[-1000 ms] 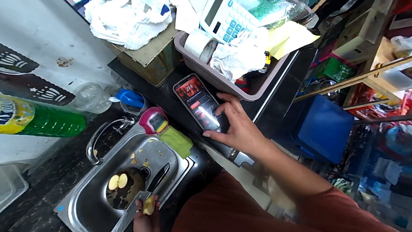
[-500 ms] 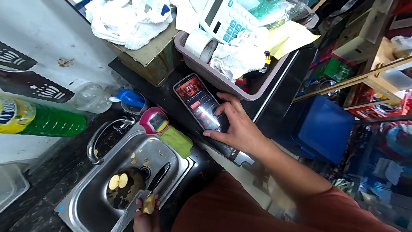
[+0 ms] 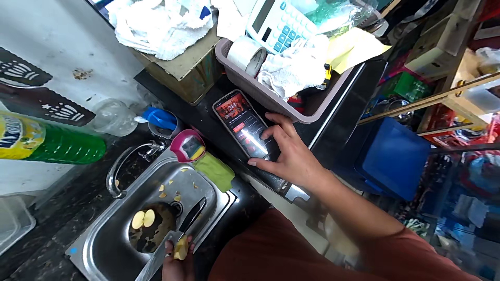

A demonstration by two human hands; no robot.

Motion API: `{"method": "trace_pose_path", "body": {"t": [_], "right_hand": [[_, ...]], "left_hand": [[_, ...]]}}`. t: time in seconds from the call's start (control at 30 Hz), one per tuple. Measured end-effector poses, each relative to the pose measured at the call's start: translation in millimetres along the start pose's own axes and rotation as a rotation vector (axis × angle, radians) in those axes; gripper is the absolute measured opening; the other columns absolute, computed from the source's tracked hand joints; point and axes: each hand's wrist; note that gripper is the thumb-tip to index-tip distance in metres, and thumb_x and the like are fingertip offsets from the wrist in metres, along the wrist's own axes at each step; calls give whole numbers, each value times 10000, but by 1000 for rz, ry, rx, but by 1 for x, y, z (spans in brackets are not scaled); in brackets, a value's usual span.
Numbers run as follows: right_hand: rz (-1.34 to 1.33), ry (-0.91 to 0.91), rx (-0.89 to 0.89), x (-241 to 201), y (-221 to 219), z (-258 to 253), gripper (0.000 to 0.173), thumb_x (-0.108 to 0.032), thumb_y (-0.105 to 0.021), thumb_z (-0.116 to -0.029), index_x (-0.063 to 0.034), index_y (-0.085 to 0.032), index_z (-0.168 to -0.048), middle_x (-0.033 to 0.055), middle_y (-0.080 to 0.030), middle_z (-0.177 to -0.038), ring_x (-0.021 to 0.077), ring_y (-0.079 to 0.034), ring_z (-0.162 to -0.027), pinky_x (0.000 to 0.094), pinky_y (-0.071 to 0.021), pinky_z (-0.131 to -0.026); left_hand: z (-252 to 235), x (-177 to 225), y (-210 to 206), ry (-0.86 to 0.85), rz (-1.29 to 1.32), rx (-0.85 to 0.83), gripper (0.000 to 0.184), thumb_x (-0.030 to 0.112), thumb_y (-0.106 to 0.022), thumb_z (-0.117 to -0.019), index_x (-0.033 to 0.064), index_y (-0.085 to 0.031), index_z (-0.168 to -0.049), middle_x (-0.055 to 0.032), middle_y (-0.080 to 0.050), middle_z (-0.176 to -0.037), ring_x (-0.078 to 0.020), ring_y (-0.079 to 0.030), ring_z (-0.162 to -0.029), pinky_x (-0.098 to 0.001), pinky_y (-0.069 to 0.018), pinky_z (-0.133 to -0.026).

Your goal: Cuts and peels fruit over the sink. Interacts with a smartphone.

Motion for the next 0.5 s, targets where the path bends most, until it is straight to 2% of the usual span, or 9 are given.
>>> {"method": "trace_pose_path", "body": {"t": [0.17, 0.23, 0.3, 0.4, 0.43, 0.5], "right_hand": [[-11, -1, -7, -1, -1, 0, 652, -665, -739, -828, -152, -655, -1221, 111, -427, -1560, 228, -477, -1401, 414, -549, -1005], [-54, 14, 15, 0, 2, 1, 709, -650, -757, -820, -154, -632, -1310, 116, -440, -1553, 238, -455, -1421, 437, -525, -1047], [-68, 66, 54, -1, 9, 3, 710, -596, -776, -831, -135, -616, -1347, 135, -469, -1534, 259, -449, -1430, 460, -496, -1088], [-80, 243, 98, -22, 18, 16, 595, -480, -782, -873, -99, -631, -1305, 174, -484, -1514, 311, -477, -1398, 493, -473, -1094], [-167, 314, 109, -34, 18, 24, 530, -431, -784, -882, -105, -642, -1275, 158, -496, -1505, 312, -489, -1381, 493, -469, -1091], [-444, 409, 36, -62, 6, 44, 372, -376, -745, -923, -197, -658, -1237, 10, -538, -1471, 218, -509, -1384, 418, -494, -1114]], "left_hand": [[2, 1, 2, -5, 6, 8, 443, 435, -311, -1116, 90, -590, -1114, -76, -731, -841, -190, -725, -709, -346, -606, -584], [2, 1, 2, -10, -3, -1, 448, 438, -302, -1117, 89, -582, -1124, -73, -732, -849, -187, -725, -717, -341, -605, -589], [5, 1, -5, -20, -9, -6, 431, 422, -308, -1119, 82, -568, -1174, -76, -731, -866, -187, -726, -727, -338, -607, -589], [17, 11, -4, -34, -6, 19, 410, 360, -332, -1124, 47, -518, -1312, -84, -726, -904, -177, -723, -761, -337, -614, -646], [22, 15, -3, -45, 1, 27, 409, 342, -340, -1126, 29, -511, -1326, -95, -727, -901, -184, -725, -763, -342, -617, -664], [33, 23, -1, -71, -9, 21, 430, 339, -340, -1127, -7, -527, -1301, -111, -730, -887, -194, -725, -767, -342, -614, -680]]}}
Point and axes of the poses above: each hand's wrist, its own z-axis away from the middle knuckle, its own y-axis out of the back of the hand, x = y × z
